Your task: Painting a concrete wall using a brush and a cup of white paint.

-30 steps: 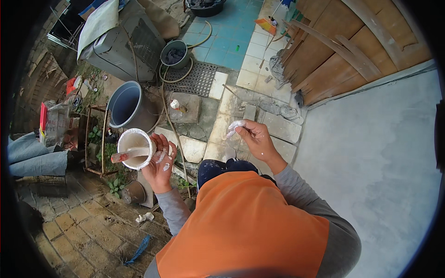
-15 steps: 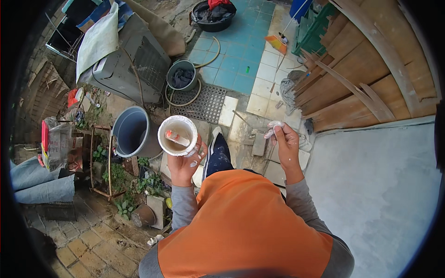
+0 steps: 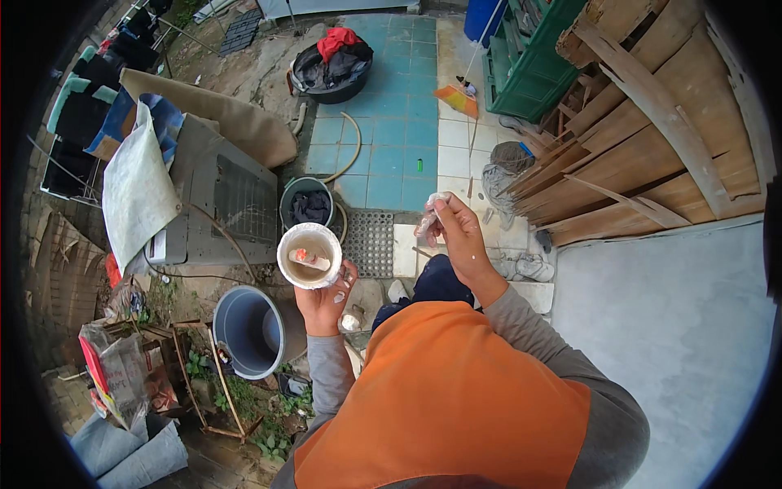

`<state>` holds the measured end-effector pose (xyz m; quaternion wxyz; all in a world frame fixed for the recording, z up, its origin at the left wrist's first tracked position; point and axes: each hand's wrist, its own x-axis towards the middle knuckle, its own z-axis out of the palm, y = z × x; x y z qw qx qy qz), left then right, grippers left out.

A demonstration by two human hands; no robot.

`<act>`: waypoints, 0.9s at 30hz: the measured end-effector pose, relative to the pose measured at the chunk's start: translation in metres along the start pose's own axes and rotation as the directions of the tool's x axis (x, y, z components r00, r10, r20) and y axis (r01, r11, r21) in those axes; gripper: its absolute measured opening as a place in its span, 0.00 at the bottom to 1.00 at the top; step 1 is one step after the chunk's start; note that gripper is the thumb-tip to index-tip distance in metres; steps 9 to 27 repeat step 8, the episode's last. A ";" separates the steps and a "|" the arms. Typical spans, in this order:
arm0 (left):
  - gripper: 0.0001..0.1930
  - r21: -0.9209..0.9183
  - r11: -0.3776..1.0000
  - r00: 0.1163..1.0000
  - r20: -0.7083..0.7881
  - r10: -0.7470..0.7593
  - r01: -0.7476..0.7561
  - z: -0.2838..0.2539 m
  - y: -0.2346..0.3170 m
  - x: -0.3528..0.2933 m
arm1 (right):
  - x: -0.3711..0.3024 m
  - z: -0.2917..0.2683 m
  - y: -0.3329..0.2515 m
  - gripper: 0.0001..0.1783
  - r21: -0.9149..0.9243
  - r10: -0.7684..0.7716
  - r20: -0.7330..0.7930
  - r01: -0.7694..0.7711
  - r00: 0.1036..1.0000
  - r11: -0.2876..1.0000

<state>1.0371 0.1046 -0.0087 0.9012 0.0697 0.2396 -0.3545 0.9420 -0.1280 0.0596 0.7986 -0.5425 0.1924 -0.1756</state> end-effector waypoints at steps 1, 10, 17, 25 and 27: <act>0.17 0.039 0.999 1.000 -0.004 -0.008 0.009 0.008 0.002 0.014 | 0.014 -0.002 0.002 0.16 0.021 -0.032 -0.037 0.032 0.999 0.999; 0.19 0.018 0.989 0.986 0.082 -0.146 0.145 0.044 0.008 0.117 | 0.112 -0.042 0.009 0.18 0.077 0.020 -0.075 -0.014 0.997 0.997; 0.19 0.018 0.989 0.986 0.082 -0.146 0.145 0.044 0.008 0.117 | 0.112 -0.042 0.009 0.18 0.077 0.020 -0.075 -0.014 0.997 0.997; 0.19 0.018 0.989 0.986 0.082 -0.146 0.145 0.044 0.008 0.117 | 0.112 -0.042 0.009 0.18 0.077 0.020 -0.075 -0.014 0.997 0.997; 0.19 0.018 0.989 0.986 0.082 -0.146 0.145 0.044 0.008 0.117 | 0.112 -0.042 0.009 0.18 0.077 0.020 -0.075 -0.014 0.997 0.997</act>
